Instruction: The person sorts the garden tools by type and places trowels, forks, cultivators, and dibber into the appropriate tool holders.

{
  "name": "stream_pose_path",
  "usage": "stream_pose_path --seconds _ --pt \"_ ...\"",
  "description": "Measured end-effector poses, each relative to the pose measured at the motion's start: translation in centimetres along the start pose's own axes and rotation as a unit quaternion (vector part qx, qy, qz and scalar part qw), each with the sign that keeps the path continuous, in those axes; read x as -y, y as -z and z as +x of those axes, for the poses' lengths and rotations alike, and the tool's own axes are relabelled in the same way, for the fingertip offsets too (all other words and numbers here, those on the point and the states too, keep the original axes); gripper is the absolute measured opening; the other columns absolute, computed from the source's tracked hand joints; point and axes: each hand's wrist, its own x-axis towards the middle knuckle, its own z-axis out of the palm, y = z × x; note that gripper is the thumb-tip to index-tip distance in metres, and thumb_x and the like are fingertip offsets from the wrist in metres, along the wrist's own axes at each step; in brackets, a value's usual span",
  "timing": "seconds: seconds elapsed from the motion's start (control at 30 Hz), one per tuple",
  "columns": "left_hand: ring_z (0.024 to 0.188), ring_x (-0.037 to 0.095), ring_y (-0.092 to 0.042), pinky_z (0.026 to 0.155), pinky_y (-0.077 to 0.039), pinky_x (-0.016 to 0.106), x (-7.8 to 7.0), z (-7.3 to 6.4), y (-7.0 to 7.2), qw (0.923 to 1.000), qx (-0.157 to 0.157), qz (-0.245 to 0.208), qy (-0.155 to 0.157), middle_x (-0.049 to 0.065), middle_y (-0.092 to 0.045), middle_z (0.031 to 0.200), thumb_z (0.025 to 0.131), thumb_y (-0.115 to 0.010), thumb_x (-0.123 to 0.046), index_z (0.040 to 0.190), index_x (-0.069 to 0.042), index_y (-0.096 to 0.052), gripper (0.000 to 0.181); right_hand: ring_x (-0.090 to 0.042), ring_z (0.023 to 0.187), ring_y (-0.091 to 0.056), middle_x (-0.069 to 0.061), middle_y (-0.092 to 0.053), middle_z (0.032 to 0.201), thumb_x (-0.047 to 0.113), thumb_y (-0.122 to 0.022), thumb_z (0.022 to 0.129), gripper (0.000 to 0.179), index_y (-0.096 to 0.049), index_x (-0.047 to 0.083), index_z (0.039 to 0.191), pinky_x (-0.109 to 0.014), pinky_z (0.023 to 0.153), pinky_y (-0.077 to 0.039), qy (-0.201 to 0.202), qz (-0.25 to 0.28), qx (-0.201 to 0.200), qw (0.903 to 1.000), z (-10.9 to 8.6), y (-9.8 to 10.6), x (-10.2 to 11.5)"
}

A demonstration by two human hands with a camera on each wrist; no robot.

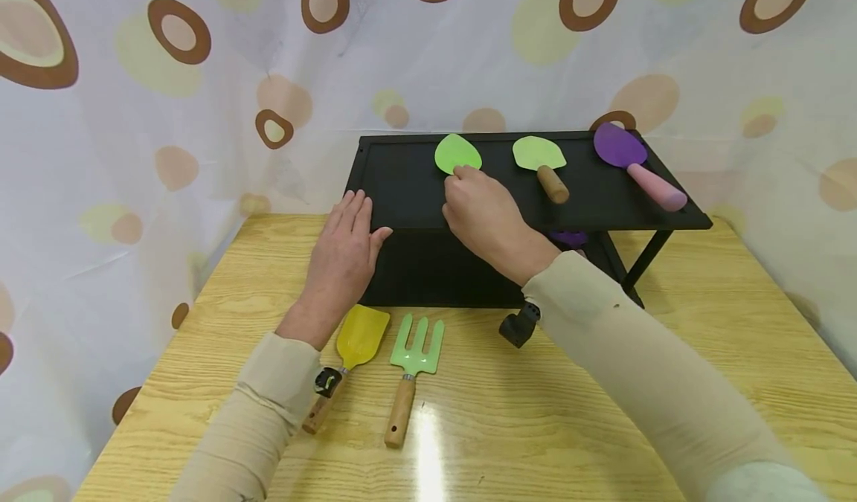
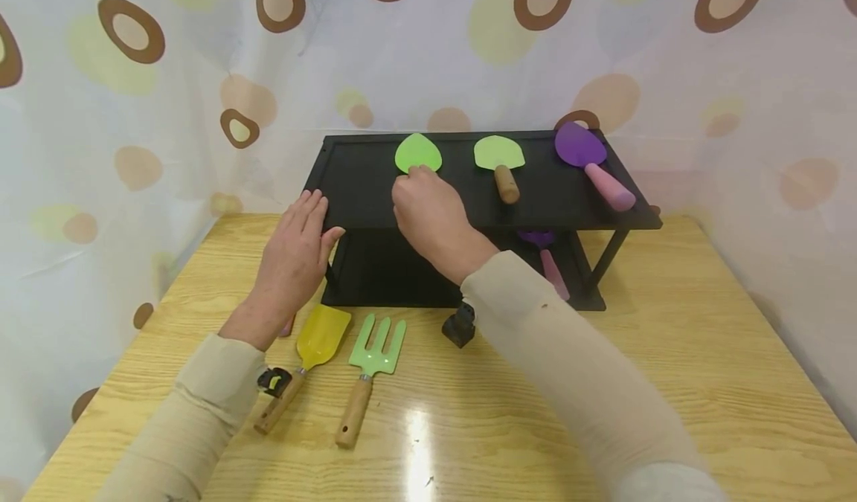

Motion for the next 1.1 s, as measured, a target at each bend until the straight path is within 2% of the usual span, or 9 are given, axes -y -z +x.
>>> stream_pose_path --seconds 0.27,0.4,0.5,0.63,0.8,0.93,1.1 --pt "0.149 0.031 -0.032 0.124 -0.024 0.040 -0.1 0.1 0.1 1.0000 0.002 0.002 -0.002 0.019 -0.038 0.157 0.106 -0.042 -0.039 0.149 0.004 -0.038 0.061 -0.029 0.106 -0.062 -0.020 -0.064 0.112 0.007 -0.056 0.097 0.023 -0.065 -0.009 0.111 -0.037 0.100 -0.055 -0.013 0.000 0.013 0.9998 0.3 -0.6 0.1" --pt "0.149 0.031 -0.032 0.125 -0.024 0.040 -0.1 0.2 0.1 1.0000 -0.001 -0.001 -0.005 0.019 -0.039 0.156 0.106 -0.042 -0.039 0.149 0.005 -0.038 0.061 -0.032 0.118 -0.059 -0.024 -0.062 0.121 0.005 -0.055 0.096 0.028 -0.061 -0.012 0.118 -0.038 0.105 -0.052 -0.003 0.005 -0.007 1.0000 0.3 -0.9 0.1" --pt "0.148 0.031 -0.033 0.124 -0.024 0.040 -0.1 0.2 0.1 1.0000 -0.005 0.002 -0.008 0.020 -0.040 0.156 0.106 -0.042 -0.038 0.148 0.005 -0.039 0.061 -0.033 0.114 -0.059 -0.024 -0.061 0.118 0.006 -0.052 0.097 0.028 -0.060 -0.012 0.117 -0.039 0.103 -0.053 -0.001 0.023 -0.020 0.9995 0.3 -1.1 0.1" --pt "0.148 0.031 -0.035 0.124 -0.025 0.040 -0.1 0.2 0.1 0.9999 -0.011 0.006 -0.012 0.020 -0.041 0.155 0.106 -0.042 -0.038 0.148 0.005 -0.040 0.060 -0.030 0.111 -0.058 -0.021 -0.059 0.121 0.014 -0.050 0.100 0.032 -0.060 -0.009 0.119 -0.040 0.104 -0.052 -0.021 0.058 -0.018 0.9979 0.1 -1.2 0.2" --pt "0.148 0.031 -0.034 0.124 -0.025 0.040 -0.1 0.2 0.1 0.9999 -0.010 0.007 -0.012 0.020 -0.041 0.155 0.106 -0.042 -0.037 0.148 0.006 -0.040 0.060 -0.029 0.127 -0.054 -0.018 -0.054 0.138 0.027 -0.047 0.102 0.044 -0.056 -0.005 0.131 -0.041 0.109 -0.049 -0.044 0.065 -0.007 0.9969 -0.1 -1.0 0.3" --pt "0.148 0.031 -0.034 0.125 -0.024 0.040 0.0 0.1 0.1 1.0000 -0.004 0.004 -0.008 0.020 -0.041 0.155 0.106 -0.042 -0.037 0.148 0.005 -0.039 0.060 -0.029 0.134 -0.050 -0.016 -0.051 0.144 0.033 -0.046 0.103 0.049 -0.054 -0.002 0.137 -0.041 0.113 -0.044 -0.044 0.057 -0.004 0.9974 -0.3 -0.6 0.3" --pt "0.149 0.031 -0.032 0.125 -0.023 0.040 -0.1 0.0 0.1 1.0000 0.003 -0.003 -0.002 0.020 -0.040 0.156 0.106 -0.042 -0.038 0.149 0.005 -0.038 0.061 -0.031 0.137 -0.047 -0.017 -0.051 0.146 0.034 -0.046 0.103 0.049 -0.056 -0.001 0.135 -0.042 0.118 -0.038 -0.027 0.052 -0.025 0.9980 -0.9 0.0 0.0"
